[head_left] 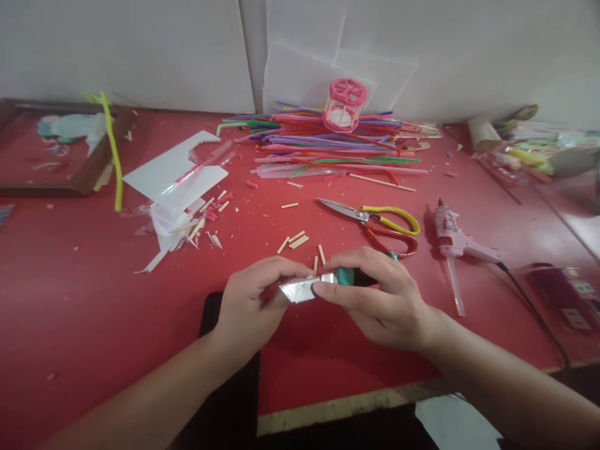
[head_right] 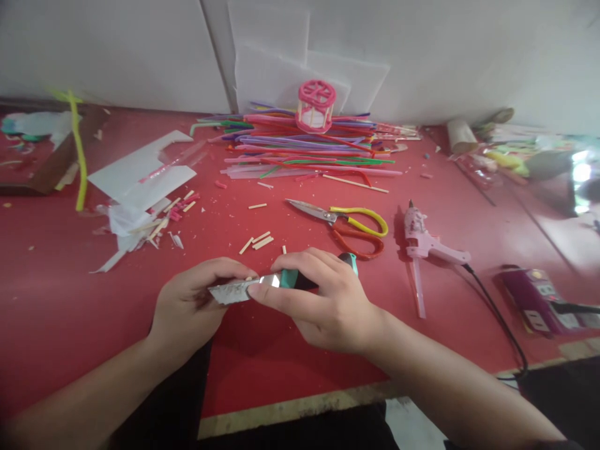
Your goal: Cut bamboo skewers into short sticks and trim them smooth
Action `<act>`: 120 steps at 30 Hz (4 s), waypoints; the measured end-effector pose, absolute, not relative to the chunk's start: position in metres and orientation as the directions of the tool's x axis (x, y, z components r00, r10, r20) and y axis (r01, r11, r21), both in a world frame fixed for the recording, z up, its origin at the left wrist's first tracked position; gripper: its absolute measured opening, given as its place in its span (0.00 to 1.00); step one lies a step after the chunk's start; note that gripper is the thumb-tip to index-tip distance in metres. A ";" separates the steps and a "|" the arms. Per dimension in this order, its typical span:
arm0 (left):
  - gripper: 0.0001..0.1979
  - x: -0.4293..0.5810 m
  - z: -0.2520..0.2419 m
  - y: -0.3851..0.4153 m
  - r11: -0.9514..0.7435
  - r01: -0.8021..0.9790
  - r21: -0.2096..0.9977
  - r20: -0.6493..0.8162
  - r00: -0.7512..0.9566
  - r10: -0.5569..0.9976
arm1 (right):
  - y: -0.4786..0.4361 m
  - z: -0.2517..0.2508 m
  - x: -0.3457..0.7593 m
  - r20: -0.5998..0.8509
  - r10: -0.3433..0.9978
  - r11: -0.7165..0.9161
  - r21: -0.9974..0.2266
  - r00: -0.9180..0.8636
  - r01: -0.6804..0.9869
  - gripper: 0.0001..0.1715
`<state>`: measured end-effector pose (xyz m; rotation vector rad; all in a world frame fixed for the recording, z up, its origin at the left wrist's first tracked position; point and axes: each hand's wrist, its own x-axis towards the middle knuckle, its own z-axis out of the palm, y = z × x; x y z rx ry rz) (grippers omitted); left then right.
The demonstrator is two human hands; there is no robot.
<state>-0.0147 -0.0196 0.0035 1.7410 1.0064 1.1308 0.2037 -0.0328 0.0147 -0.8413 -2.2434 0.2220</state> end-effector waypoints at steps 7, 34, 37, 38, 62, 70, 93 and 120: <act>0.14 -0.013 0.004 -0.019 -0.322 0.182 0.929 0.265 0.283 0.922 | -0.033 0.014 0.202 0.543 0.663 0.749 -0.472 -0.516 0.466 0.24; 0.07 -0.011 0.003 -0.020 -0.268 0.179 0.947 0.236 0.182 0.954 | -0.028 0.017 0.206 0.587 0.667 0.736 -0.426 -0.458 0.527 0.22; 0.09 -0.013 0.005 -0.019 -0.268 0.157 0.951 0.229 0.228 0.946 | -0.035 0.013 0.201 0.563 0.643 0.760 -0.388 -0.519 0.521 0.26; 0.09 -0.013 0.006 -0.019 -0.278 0.156 0.948 0.237 0.238 0.942 | -0.035 0.012 0.201 0.563 0.643 0.760 -0.390 -0.519 0.520 0.26; 0.11 -0.012 0.009 -0.019 -0.338 0.161 0.927 0.279 0.304 0.911 | -0.038 0.018 0.198 0.531 0.702 0.711 -0.494 -0.474 0.500 0.22; 0.17 -0.013 0.005 -0.019 -0.305 0.127 0.944 0.262 0.278 0.924 | -0.039 0.017 0.197 0.533 0.716 0.697 -0.516 -0.450 0.498 0.21; 0.11 -0.014 0.004 -0.018 -0.325 0.102 0.940 0.279 0.318 0.906 | -0.035 0.022 0.198 0.478 0.762 0.640 -0.661 -0.437 0.392 0.18; 0.12 -0.015 0.004 -0.021 -0.425 0.122 0.897 0.375 0.299 0.877 | -0.039 0.020 0.192 0.447 0.795 0.594 -0.712 -0.411 0.374 0.17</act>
